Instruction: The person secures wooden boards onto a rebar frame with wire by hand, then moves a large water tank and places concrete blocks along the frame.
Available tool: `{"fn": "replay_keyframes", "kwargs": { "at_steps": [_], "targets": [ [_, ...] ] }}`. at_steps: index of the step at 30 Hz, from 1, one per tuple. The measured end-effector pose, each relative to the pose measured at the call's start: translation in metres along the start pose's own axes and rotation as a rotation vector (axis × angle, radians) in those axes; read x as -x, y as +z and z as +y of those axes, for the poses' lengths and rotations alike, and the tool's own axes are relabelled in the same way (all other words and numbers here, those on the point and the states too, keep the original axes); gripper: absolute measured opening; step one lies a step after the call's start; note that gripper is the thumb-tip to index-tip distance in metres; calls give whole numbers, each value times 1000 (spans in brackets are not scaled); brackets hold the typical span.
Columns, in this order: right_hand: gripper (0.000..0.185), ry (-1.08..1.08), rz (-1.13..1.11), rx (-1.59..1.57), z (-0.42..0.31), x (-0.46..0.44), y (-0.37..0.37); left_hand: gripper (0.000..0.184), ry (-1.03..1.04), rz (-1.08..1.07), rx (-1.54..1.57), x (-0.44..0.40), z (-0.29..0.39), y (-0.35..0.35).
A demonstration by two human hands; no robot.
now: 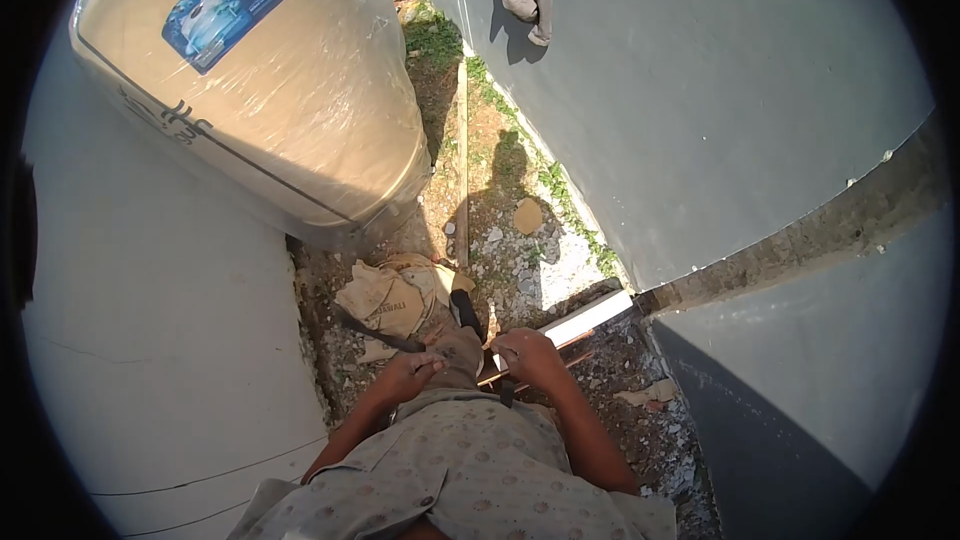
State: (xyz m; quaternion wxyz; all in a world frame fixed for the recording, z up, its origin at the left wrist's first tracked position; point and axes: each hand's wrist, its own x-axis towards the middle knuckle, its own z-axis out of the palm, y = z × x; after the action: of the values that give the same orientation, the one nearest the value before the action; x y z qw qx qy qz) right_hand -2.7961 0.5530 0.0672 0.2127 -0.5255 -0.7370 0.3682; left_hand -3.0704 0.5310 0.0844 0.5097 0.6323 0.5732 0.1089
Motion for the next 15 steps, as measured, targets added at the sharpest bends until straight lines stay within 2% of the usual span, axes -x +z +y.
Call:
{"fn": "replay_keyframes", "kwargs": {
  "at_steps": [3,6,7,10,11,15],
  "targets": [
    [19,28,-109,-38,-1,-78,11,26,142,27,-78,-64,2,-41],
    [18,89,-125,-168,-34,-144,-7,27,154,-58,-23,-111,10,-99],
    [16,46,-87,-231,-43,-164,-20,28,154,-100,43,-127,13,-120],
    [16,329,-135,-398,-52,-208,-49,30,163,-224,182,-158,20,-170],
    [14,223,-70,-393,-52,-220,-51,30,180,-248,193,-168,24,-183],
    [16,319,-23,-288,-68,-265,-55,31,182,-237,143,-195,33,-213]
  ]
}}
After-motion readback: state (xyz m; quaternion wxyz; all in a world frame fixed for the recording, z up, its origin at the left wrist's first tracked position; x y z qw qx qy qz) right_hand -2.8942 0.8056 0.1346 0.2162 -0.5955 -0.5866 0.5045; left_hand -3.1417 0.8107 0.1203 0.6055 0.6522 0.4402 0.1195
